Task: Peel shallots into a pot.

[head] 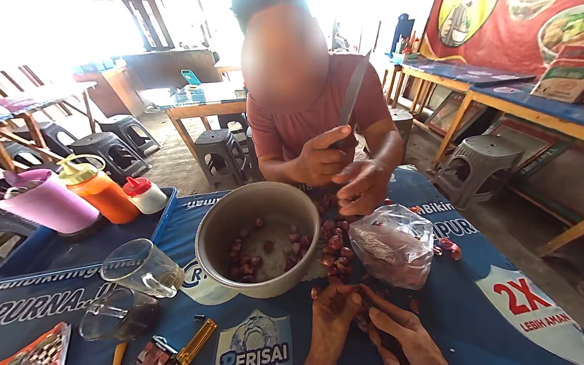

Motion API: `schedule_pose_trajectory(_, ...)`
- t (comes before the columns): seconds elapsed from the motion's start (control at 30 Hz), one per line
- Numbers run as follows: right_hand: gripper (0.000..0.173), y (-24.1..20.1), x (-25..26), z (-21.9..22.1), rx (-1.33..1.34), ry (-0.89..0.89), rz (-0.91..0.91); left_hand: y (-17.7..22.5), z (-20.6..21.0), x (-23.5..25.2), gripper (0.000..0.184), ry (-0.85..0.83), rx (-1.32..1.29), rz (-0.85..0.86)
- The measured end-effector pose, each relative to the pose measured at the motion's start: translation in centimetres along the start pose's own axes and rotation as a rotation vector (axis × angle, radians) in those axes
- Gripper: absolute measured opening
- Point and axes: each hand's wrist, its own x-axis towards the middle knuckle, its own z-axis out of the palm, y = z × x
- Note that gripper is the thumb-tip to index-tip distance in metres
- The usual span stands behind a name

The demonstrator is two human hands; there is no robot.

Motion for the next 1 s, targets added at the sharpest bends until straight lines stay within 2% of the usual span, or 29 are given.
schedule_pose_trajectory(0.23, 0.043, 0.2, -0.2, 0.3, -0.056, 0.051, -0.041, 0.1, 0.0, -0.1, 0.014, -0.013, 0.041, -0.022)
schedule_pose_trajectory(0.37, 0.043, 0.2, -0.3, 0.3, 0.002, 0.054, -0.028, 0.2, -0.2, 0.0, 0.016, -0.053, 0.046, -0.040)
schedule_pose_trajectory(0.57, 0.051, -0.6, -0.2, -1.0, 0.126, -0.119, 0.126, 0.5, -0.8, 0.3, 0.021, -0.117, -0.003, -0.113)
schedule_pose_trajectory(0.67, 0.055, -0.6, -0.2, -1.5, 0.159, -0.169, 0.068, 0.6, -1.0, 0.7, 0.022, -0.103, -0.064, -0.138)
schedule_pose_trajectory(0.8, 0.055, -0.3, -0.4, -1.1, 0.065, -0.176, 0.013, 1.0, -0.8, 0.7, 0.021, -0.052, -0.086, -0.171)
schedule_pose_trajectory(1.0, 0.061, -0.2, -0.3, -0.8, -0.003, -0.202, 0.003, 1.0, -0.5, 0.7, 0.019, -0.029, -0.100, -0.159)
